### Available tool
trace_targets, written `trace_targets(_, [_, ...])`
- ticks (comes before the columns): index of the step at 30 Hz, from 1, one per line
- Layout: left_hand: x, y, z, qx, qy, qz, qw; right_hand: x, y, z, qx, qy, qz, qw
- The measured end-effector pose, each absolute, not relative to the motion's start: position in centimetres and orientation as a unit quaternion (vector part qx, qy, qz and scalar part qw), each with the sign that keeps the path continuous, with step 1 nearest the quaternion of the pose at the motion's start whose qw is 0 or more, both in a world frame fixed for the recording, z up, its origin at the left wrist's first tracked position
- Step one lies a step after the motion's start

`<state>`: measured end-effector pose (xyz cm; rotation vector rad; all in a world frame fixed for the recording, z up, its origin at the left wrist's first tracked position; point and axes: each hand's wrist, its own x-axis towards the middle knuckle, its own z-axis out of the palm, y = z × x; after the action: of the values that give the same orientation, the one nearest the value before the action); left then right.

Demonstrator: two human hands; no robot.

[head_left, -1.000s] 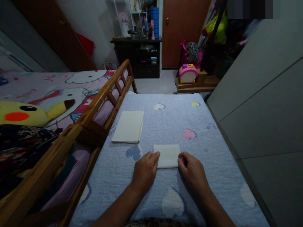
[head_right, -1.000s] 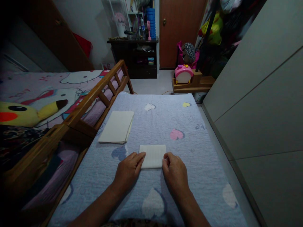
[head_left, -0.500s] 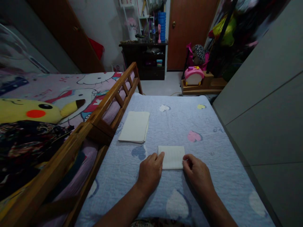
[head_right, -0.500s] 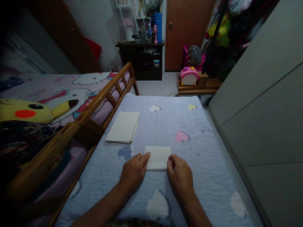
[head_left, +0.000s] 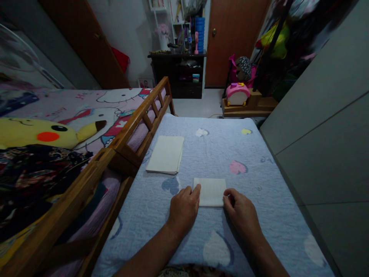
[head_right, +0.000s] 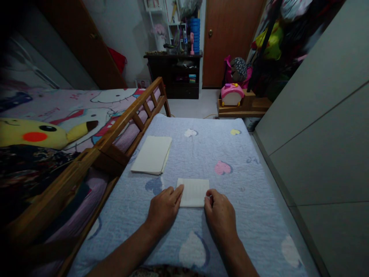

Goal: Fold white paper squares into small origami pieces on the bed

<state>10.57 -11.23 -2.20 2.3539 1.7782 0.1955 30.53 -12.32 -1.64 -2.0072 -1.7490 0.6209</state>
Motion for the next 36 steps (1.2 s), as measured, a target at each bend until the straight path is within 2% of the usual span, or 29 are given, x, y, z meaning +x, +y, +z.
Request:
trace_targets(12, [10.8,-11.0,-2.0,0.791,0.606,0.039,0.070,30.3,-12.6,-2.0,-0.707,-0.669,0.167,0.154])
trace_targets(16, [10.5,-10.7,-1.8,0.811,0.582,0.058,0.008,30.1,-12.6,-1.8,-0.682,-0.719,0.080,0.109])
trace_targets(19, [10.0,-10.3,-1.5,0.854,0.507,0.109,-0.041,30.0,-12.5,-1.3,-0.657,-0.748,0.003,0.092])
trace_targets(24, [9.8,-9.5,-1.2,0.928,0.360,0.100,-0.008,29.7,-12.1,-1.0,-0.542,-0.831,0.028,0.117])
trace_targets(30, [9.8,-9.2,-1.6,0.930,0.353,0.097,0.019,29.6,-11.6,-1.4,-0.535,-0.829,0.077,0.139])
trace_targets(34, [9.2,-9.9,-2.3,0.862,0.450,0.222,0.076,30.6,-11.5,-1.9,-0.575,-0.769,0.121,0.254])
trace_targets(36, [9.0,-10.5,-2.5,0.804,0.501,0.287,0.145,31.3,-11.4,-2.2,-0.609,-0.710,0.140,0.324])
